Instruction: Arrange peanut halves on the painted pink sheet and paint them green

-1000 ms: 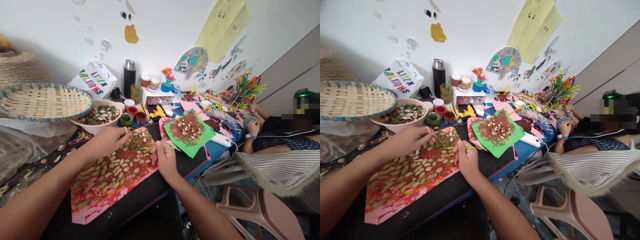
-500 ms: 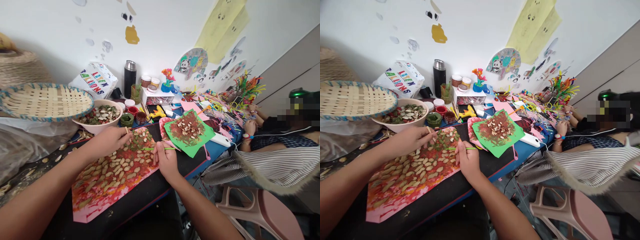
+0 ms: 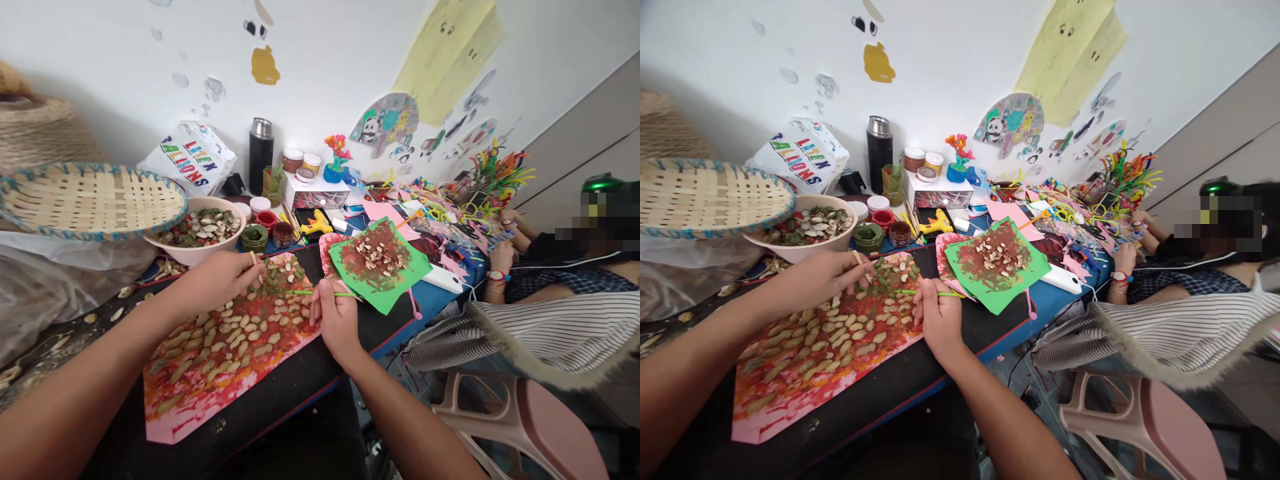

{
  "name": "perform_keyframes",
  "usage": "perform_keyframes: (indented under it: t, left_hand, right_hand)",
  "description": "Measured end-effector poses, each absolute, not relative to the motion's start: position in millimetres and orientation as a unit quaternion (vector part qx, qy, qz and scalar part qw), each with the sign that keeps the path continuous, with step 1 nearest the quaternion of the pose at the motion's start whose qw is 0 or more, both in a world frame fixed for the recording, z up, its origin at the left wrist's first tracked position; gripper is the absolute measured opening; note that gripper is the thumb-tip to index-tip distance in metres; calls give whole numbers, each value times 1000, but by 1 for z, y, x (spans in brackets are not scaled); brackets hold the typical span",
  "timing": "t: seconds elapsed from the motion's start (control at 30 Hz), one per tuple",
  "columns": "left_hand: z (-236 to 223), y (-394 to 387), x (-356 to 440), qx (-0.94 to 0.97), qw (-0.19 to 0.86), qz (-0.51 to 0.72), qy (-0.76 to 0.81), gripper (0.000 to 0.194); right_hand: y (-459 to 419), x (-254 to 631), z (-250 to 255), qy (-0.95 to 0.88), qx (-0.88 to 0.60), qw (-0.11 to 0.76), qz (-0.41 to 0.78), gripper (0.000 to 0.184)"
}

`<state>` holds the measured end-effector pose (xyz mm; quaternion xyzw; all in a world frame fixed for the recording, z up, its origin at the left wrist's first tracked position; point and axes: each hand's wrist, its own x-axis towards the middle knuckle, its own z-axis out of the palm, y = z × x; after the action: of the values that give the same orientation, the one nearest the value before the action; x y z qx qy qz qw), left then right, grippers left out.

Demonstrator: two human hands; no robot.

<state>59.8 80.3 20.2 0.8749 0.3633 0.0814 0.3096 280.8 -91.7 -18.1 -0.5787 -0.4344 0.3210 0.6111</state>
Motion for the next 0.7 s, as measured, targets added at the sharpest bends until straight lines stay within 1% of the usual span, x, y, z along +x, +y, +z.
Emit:
perform_keyframes:
  t: [0.23, 0.43, 0.53, 0.7]
  left_hand:
    - [22, 79, 59, 869, 323, 84, 365, 70]
    - [20, 80, 58, 867, 327, 72, 369, 72]
    - [21, 80, 56, 866, 326, 75, 373, 74]
    - [19, 77, 53, 866, 320, 74, 376, 73]
  right_hand:
    - [-94, 280, -15, -449, -581, 595, 328, 83]
    - [-94, 280, -16, -441, -568, 608, 337, 82]
    - [-93, 281, -16, -446, -568, 597, 348, 82]
    - [-93, 290, -6, -433, -573, 587, 374, 84]
